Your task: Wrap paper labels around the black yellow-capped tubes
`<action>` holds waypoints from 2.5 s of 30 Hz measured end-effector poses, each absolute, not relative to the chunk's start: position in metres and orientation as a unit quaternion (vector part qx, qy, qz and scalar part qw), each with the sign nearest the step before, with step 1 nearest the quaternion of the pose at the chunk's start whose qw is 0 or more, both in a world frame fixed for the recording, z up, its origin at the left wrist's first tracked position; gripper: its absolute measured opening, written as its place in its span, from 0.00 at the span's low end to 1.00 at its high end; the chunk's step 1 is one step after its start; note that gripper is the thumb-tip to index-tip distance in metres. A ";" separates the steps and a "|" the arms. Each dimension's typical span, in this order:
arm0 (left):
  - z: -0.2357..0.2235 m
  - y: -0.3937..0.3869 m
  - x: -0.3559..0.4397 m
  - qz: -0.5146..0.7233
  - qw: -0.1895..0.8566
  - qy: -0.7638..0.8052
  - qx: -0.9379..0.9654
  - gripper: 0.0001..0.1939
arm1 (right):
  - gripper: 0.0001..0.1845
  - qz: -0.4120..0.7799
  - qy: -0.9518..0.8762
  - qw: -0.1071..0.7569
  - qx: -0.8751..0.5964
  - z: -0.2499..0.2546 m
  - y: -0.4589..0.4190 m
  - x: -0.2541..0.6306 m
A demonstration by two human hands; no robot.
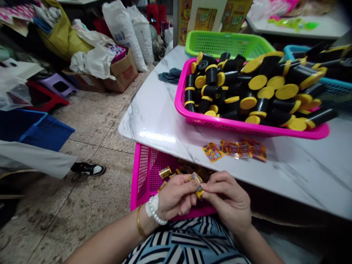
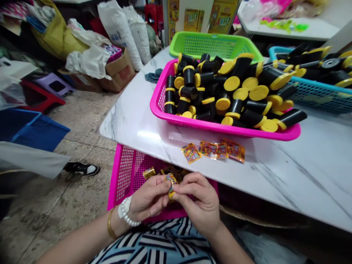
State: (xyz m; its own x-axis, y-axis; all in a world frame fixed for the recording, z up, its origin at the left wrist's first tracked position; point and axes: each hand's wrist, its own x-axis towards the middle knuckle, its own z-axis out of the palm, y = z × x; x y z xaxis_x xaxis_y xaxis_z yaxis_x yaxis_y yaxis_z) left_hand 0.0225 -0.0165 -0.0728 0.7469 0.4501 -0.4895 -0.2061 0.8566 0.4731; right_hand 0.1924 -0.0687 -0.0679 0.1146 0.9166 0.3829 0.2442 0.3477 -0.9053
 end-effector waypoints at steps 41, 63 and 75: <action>-0.017 0.060 0.058 0.296 0.462 0.382 0.744 0.08 | 0.03 -0.068 -0.636 0.452 -0.622 -0.047 -0.025 0.206; -0.013 0.012 0.042 0.443 0.536 0.454 0.557 0.08 | 0.10 0.097 -0.568 0.514 -0.636 -0.044 -0.041 0.197; -0.012 0.010 0.044 0.414 0.586 0.448 0.532 0.04 | 0.09 0.101 -0.635 0.512 -0.570 -0.041 -0.034 0.188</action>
State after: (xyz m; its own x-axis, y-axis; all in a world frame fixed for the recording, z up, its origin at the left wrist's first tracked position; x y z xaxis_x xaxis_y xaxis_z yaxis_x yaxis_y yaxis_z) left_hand 0.0438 0.0101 -0.0121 0.2550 0.9632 -0.0846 -0.0086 0.0897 0.9959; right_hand 0.1880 -0.0335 -0.0408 0.1741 0.8262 0.5358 0.6202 0.3306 -0.7114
